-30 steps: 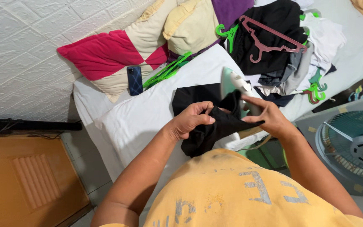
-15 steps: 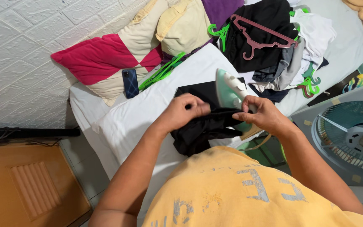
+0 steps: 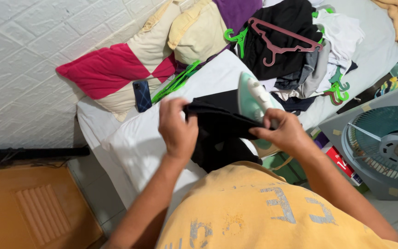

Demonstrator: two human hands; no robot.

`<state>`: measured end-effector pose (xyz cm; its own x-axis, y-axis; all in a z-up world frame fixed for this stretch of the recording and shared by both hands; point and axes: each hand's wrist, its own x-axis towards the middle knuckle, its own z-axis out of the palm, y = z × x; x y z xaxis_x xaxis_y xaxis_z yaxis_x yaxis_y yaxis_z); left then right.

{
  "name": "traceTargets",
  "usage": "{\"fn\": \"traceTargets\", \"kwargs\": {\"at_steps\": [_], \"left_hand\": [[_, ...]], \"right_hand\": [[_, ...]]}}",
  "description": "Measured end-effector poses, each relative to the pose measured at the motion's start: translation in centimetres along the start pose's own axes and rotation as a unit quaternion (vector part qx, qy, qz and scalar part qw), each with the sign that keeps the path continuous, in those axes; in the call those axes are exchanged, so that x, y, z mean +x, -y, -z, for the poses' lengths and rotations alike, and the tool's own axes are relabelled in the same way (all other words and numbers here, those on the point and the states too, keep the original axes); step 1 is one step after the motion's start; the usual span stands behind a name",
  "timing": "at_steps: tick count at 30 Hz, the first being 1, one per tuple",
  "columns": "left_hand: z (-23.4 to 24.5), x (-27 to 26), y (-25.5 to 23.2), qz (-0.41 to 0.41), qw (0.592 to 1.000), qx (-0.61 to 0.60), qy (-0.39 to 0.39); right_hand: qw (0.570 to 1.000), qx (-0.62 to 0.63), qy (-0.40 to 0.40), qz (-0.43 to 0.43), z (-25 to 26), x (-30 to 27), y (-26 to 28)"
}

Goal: The person removes a black pair of pants from a hanger and lays them on a bed. They then use a steam iron to press the pants, smoothing out wrinkles on both legs and the waist area.

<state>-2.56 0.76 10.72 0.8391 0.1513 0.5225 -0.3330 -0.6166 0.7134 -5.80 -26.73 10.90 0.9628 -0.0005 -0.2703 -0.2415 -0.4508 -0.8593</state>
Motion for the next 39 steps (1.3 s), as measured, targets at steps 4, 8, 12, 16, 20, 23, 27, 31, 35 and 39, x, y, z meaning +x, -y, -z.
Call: {"fn": "traceTargets", "kwargs": {"at_steps": [4,8,12,16,20,23,27,31,35,39], "left_hand": [[-1.7,-5.5,1.1,0.619,0.678,-0.395,0.027],[-2.8,-8.5,2.8,0.650,0.542,-0.510,0.152],[-4.4,-7.8,4.9,0.650,0.597,-0.453,0.124],[-3.9,-8.9,6.0,0.656,0.607,-0.429,0.133],[-5.8,-11.5,9.5,0.582,0.656,-0.470,0.103],[-5.2,-12.5,13.6,0.514,0.583,-0.622,0.092],[4.0,-12.9,16.1,0.453,0.515,-0.727,-0.037],[8.8,-17.7,17.7,0.535,0.522,-0.660,-0.079],[7.2,-22.1,22.0,0.332,0.815,-0.439,0.180],[2.5,-13.8,21.2,0.629,0.616,-0.467,0.080]], "right_hand": [[0.983,-0.104,-0.030,0.147,-2.4,-1.5,0.2],[0.959,-0.208,-0.003,0.190,-5.4,-1.9,1.0],[0.950,-0.219,0.043,0.218,-7.1,-2.1,1.8],[0.950,-0.219,0.069,0.213,-6.7,-2.3,2.2],[0.948,-0.223,0.103,0.202,-6.6,-2.2,2.7],[0.958,-0.182,0.103,0.195,-6.3,-1.8,1.8],[0.979,-0.088,0.019,0.182,-4.7,-0.6,-1.5],[0.992,-0.072,-0.043,0.089,-1.0,0.2,-4.4],[0.987,-0.096,-0.102,-0.081,2.8,0.2,-5.6],[0.970,-0.132,-0.155,-0.136,5.6,-0.6,-6.3]]}}
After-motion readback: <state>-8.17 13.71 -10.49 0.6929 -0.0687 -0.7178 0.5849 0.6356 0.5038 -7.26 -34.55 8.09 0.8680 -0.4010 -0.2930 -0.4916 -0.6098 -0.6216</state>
